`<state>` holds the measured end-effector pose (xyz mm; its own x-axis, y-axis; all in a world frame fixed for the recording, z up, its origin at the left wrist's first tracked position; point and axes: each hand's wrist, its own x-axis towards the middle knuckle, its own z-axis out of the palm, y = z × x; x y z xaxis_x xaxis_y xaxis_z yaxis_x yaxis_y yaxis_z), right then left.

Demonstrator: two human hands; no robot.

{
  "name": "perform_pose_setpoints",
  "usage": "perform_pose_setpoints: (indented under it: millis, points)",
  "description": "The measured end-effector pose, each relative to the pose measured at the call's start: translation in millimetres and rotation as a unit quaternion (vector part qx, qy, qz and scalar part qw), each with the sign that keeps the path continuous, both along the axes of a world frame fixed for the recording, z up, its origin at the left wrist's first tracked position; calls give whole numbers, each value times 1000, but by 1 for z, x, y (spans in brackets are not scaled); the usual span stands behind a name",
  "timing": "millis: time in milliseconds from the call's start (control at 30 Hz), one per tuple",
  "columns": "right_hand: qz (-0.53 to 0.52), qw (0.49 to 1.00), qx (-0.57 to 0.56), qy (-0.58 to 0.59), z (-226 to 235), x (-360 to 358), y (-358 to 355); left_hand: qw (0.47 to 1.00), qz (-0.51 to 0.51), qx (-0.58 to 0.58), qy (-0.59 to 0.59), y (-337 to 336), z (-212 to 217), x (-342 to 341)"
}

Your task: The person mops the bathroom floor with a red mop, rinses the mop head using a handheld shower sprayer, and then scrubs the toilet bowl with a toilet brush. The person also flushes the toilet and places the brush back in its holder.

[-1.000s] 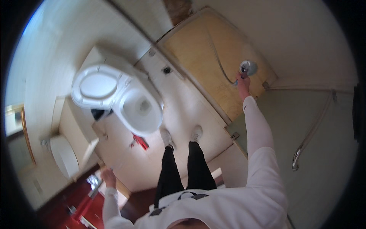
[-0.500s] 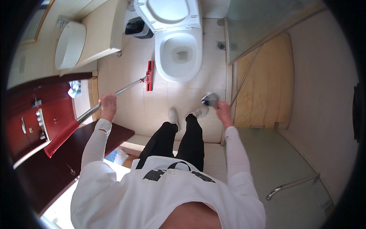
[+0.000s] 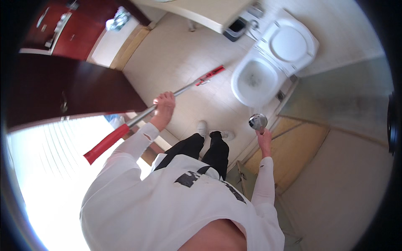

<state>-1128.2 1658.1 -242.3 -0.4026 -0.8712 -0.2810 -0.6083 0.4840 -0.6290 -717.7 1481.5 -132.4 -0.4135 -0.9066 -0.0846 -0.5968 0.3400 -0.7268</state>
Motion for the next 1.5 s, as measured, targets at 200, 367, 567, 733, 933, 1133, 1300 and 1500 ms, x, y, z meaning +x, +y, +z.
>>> perform_pose_setpoints:
  millis: [200, 367, 567, 733, 933, 1133, 1300, 1500]
  points:
    - [243, 963, -109, -30, 11, 108, -82, 978, 146, 83, 126, 51, -47, 25]
    - [349, 922, -141, -90, 48, 152, -170, 941, 252, 136, 181, 53, -68, 10]
    - [186, 977, -52, -94, 106, 108, -267, 882, 358, 224, 207, 44, -76, -6]
    - [220, 956, -64, -185, 136, 71, -268, 845, 386, 259, 266, 32, -80, 8]
    - [339, 913, -46, -224, 141, 56, -233, 829, 387, 301, 268, 28, -73, 16]
    - [193, 913, -89, -347, 136, 62, -215, 832, 380, 295, 278, 33, -71, 18]
    - [100, 952, -103, -271, 130, 70, -217, 843, 360, 273, 293, 37, -76, 19]
    - [189, 959, 64, -199, 97, 85, -204, 849, 346, 262, 303, 47, -79, 17]
